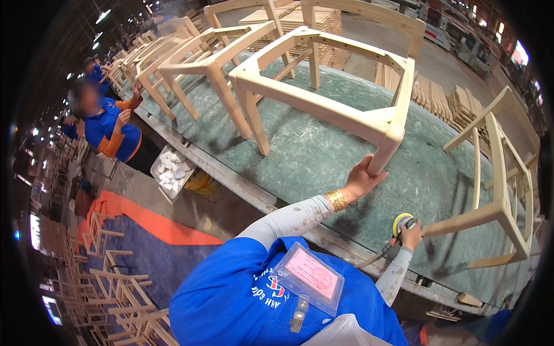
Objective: The person uses a handheld orbital sander to smooth the surfaces of wooden chair frames. They repeatedly reposition the chair on a workbench to access different legs and rails, then sand each section before moving to the next chair.
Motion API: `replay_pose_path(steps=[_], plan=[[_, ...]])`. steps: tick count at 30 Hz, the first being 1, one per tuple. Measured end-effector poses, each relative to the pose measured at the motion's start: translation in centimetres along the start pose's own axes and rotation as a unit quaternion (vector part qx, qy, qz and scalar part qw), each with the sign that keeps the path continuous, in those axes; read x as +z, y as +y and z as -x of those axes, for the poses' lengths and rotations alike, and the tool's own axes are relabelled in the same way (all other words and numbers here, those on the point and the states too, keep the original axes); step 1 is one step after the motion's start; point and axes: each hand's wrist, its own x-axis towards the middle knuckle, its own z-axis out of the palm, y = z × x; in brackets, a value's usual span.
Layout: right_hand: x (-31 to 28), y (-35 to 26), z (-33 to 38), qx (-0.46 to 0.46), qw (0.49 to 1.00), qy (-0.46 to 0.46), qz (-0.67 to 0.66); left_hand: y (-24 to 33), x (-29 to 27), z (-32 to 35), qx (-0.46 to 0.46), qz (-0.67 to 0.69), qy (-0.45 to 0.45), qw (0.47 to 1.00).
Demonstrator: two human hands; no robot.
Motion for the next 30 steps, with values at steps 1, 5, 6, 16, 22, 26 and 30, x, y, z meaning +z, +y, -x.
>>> replay_pose_path(steps=[1, 5, 6, 16, 22, 26, 30], plan=[[-0.4, -0.1, -1.1, -0.053, 0.998, 0.024, -0.008, -0.3, -0.2, 0.2, 0.025, -0.005, 0.026, 0.999], [-2.8, -4.9, -6.0, -0.215, 0.949, 0.084, -0.214, -3.5, -3.8, 4.6, 0.066, -0.020, 0.036, 0.997], [-3.0, -7.4, -7.9, -0.244, 0.915, 0.079, -0.312, -5.3, -5.1, 6.3, 0.052, 0.009, 0.015, 0.998], [-1.3, -24.1, -12.0, -0.169, 0.724, -0.298, -0.599, -6.3, -17.3, 20.8, 0.046, 0.070, 0.108, 0.991], [-5.0, -20.9, -8.5, -0.275, 0.727, -0.191, -0.599, -0.4, -21.6, 20.5, 0.034, 0.172, 0.237, 0.956], [-12.0, -17.4, -4.8, -0.280, 0.768, -0.055, -0.573, 4.5, -23.8, 19.0, 0.040, 0.186, 0.239, 0.952], [-18.6, -14.3, -2.8, -0.249, 0.814, -0.013, -0.524, 9.6, -25.1, 15.7, 0.052, 0.192, 0.161, 0.967]])
